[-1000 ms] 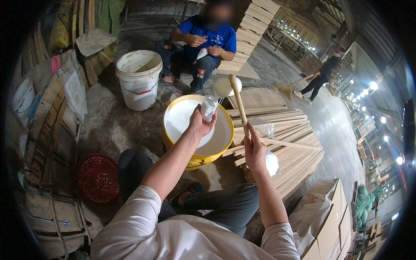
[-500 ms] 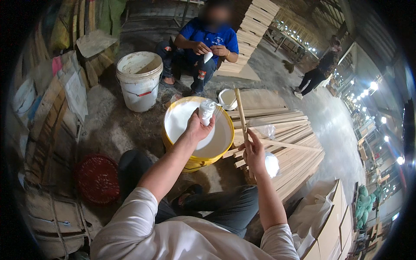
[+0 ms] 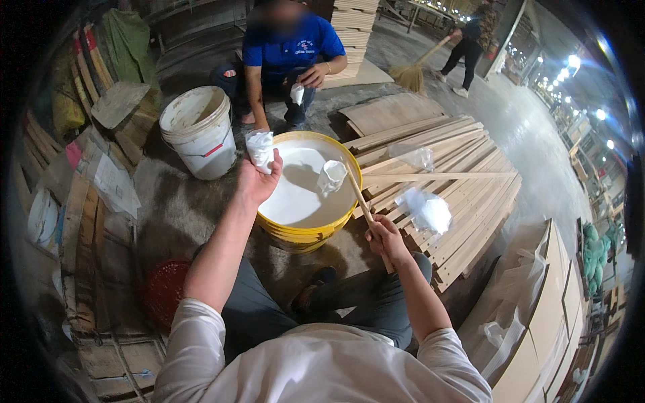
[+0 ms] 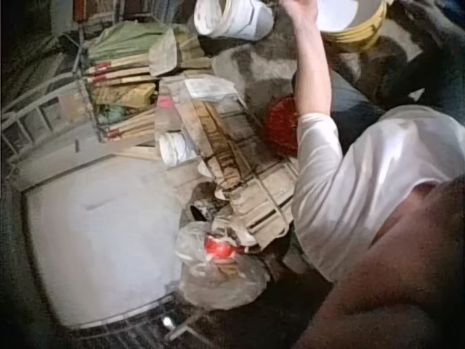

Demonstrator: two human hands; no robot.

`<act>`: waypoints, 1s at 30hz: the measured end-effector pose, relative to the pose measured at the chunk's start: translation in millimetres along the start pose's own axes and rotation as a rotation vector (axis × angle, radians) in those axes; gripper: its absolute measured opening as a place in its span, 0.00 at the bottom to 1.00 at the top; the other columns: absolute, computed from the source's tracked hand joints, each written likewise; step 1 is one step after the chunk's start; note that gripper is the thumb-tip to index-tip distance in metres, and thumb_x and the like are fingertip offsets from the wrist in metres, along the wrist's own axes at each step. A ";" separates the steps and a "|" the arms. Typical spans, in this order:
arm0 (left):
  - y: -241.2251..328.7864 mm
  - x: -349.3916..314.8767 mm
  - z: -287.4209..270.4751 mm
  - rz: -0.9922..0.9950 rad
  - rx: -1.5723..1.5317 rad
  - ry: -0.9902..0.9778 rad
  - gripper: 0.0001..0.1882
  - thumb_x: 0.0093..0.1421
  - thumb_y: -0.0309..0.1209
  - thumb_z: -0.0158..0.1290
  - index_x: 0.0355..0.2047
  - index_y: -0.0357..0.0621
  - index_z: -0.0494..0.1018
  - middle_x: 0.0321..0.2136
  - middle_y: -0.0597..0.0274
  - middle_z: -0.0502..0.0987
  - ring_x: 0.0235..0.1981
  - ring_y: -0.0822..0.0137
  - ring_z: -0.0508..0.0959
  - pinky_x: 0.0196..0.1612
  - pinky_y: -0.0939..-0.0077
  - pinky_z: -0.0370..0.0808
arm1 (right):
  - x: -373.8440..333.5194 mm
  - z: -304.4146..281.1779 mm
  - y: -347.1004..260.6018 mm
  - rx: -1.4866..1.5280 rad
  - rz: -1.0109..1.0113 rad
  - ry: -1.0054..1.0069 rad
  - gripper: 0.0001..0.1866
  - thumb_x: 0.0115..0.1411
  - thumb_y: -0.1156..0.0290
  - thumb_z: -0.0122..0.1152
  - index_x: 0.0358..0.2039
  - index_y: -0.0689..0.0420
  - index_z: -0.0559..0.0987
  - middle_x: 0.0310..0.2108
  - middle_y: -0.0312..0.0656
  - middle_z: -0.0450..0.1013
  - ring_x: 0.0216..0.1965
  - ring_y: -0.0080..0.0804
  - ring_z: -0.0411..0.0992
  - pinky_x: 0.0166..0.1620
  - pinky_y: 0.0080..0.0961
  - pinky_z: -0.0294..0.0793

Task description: The person scoops a white liquid from a yellow bucket using a ladle and pours it into small plastic bags held in their other hand. They repeat this process multiple times, filling several bags and placing them on a nearby stack of wooden planks.

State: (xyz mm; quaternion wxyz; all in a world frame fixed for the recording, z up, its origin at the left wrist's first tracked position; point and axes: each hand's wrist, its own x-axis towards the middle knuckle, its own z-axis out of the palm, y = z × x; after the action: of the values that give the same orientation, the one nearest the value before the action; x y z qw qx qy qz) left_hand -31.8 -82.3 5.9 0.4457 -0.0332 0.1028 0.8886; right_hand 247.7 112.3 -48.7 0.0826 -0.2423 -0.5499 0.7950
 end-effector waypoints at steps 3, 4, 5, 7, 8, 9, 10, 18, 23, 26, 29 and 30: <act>-4.9 7.4 3.6 -0.062 -0.029 0.003 0.13 0.60 0.34 0.40 0.40 0.42 0.67 0.33 0.55 0.71 0.32 0.64 0.73 0.26 0.80 0.71 | -4.2 -27.4 22.5 -0.091 -0.050 0.024 0.08 0.62 0.65 0.45 0.37 0.55 0.68 0.20 0.35 0.66 0.13 0.17 0.58 0.16 0.14 0.58; -6.0 10.5 5.1 -0.086 -0.038 0.006 0.13 0.59 0.34 0.41 0.40 0.41 0.67 0.34 0.55 0.71 0.32 0.63 0.72 0.26 0.81 0.70 | -5.6 -33.4 31.1 -0.129 -0.069 0.047 0.09 0.62 0.65 0.45 0.37 0.56 0.68 0.20 0.35 0.67 0.13 0.17 0.59 0.17 0.14 0.59; -7.6 13.7 6.6 -0.111 -0.047 0.009 0.12 0.59 0.34 0.42 0.40 0.40 0.67 0.34 0.55 0.70 0.32 0.63 0.72 0.26 0.82 0.69 | -8.0 -39.8 39.4 -0.167 -0.088 0.072 0.09 0.62 0.65 0.45 0.37 0.56 0.68 0.20 0.34 0.67 0.14 0.18 0.60 0.18 0.14 0.60; -4.8 19.9 9.6 -0.150 -0.053 -0.047 0.12 0.59 0.34 0.42 0.39 0.40 0.67 0.33 0.56 0.69 0.32 0.65 0.71 0.25 0.82 0.68 | -8.5 -44.2 49.3 -0.221 -0.098 0.072 0.11 0.62 0.64 0.46 0.38 0.58 0.69 0.20 0.33 0.67 0.16 0.18 0.63 0.20 0.16 0.64; -4.2 23.3 11.6 -0.171 -0.056 -0.076 0.12 0.58 0.34 0.43 0.39 0.40 0.66 0.33 0.57 0.69 0.31 0.65 0.71 0.25 0.82 0.68 | -9.8 -46.9 53.8 -0.248 -0.104 0.074 0.11 0.62 0.64 0.47 0.39 0.59 0.69 0.21 0.33 0.67 0.17 0.18 0.64 0.21 0.16 0.66; -3.2 26.2 10.6 -0.187 -0.051 -0.104 0.12 0.58 0.34 0.43 0.39 0.40 0.66 0.33 0.58 0.69 0.31 0.66 0.70 0.24 0.82 0.68 | -11.3 -47.4 57.1 -0.257 -0.109 0.082 0.12 0.62 0.65 0.47 0.39 0.59 0.69 0.21 0.33 0.67 0.18 0.18 0.65 0.22 0.17 0.67; -4.3 28.5 9.9 -0.202 -0.043 -0.132 0.12 0.58 0.35 0.43 0.38 0.40 0.66 0.33 0.58 0.69 0.31 0.67 0.70 0.24 0.83 0.67 | -14.5 -47.3 59.3 -0.264 -0.115 0.089 0.12 0.61 0.65 0.48 0.39 0.60 0.69 0.21 0.33 0.67 0.19 0.19 0.65 0.23 0.17 0.67; -13.4 39.6 27.5 -0.343 0.009 -0.091 0.14 0.58 0.40 0.44 0.36 0.43 0.68 0.29 0.60 0.69 0.26 0.69 0.70 0.20 0.84 0.66 | -28.8 -60.7 41.5 -0.420 -0.325 0.373 0.16 0.58 0.69 0.53 0.45 0.63 0.69 0.33 0.38 0.70 0.35 0.21 0.67 0.37 0.18 0.67; -18.0 47.0 20.2 -0.314 0.041 -0.079 0.15 0.56 0.36 0.46 0.37 0.36 0.67 0.31 0.58 0.68 0.28 0.69 0.68 0.21 0.84 0.65 | 0.6 -14.2 -22.2 -0.297 -0.429 0.438 0.11 0.58 0.69 0.52 0.36 0.63 0.75 0.25 0.33 0.71 0.26 0.18 0.66 0.30 0.15 0.65; -33.3 56.1 13.7 -0.309 0.025 -0.111 0.14 0.56 0.36 0.45 0.36 0.37 0.67 0.31 0.58 0.68 0.28 0.68 0.68 0.22 0.83 0.67 | 38.2 40.2 -76.0 -0.243 -0.351 0.141 0.13 0.58 0.66 0.51 0.35 0.62 0.77 0.24 0.32 0.70 0.23 0.17 0.63 0.25 0.15 0.62; -61.1 66.8 26.3 -0.309 0.069 -0.122 0.14 0.57 0.37 0.43 0.35 0.38 0.67 0.30 0.58 0.69 0.27 0.68 0.69 0.21 0.85 0.67 | 87.3 64.3 -108.5 -0.238 -0.319 0.004 0.11 0.56 0.66 0.54 0.35 0.58 0.78 0.25 0.29 0.68 0.23 0.13 0.59 0.25 0.12 0.59; -62.7 66.9 25.3 -0.264 0.107 -0.098 0.14 0.57 0.38 0.43 0.35 0.38 0.68 0.29 0.58 0.69 0.27 0.68 0.69 0.20 0.85 0.67 | 99.7 73.5 -111.9 -0.299 -0.302 0.022 0.12 0.55 0.64 0.54 0.34 0.58 0.78 0.26 0.32 0.69 0.24 0.17 0.62 0.27 0.16 0.61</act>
State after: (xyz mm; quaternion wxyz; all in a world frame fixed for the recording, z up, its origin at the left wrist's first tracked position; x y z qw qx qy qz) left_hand -21.1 12.1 11.0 0.5644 0.0209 0.1228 0.8161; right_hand 110.9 133.3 44.8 0.1702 -0.1754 -0.6911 0.6802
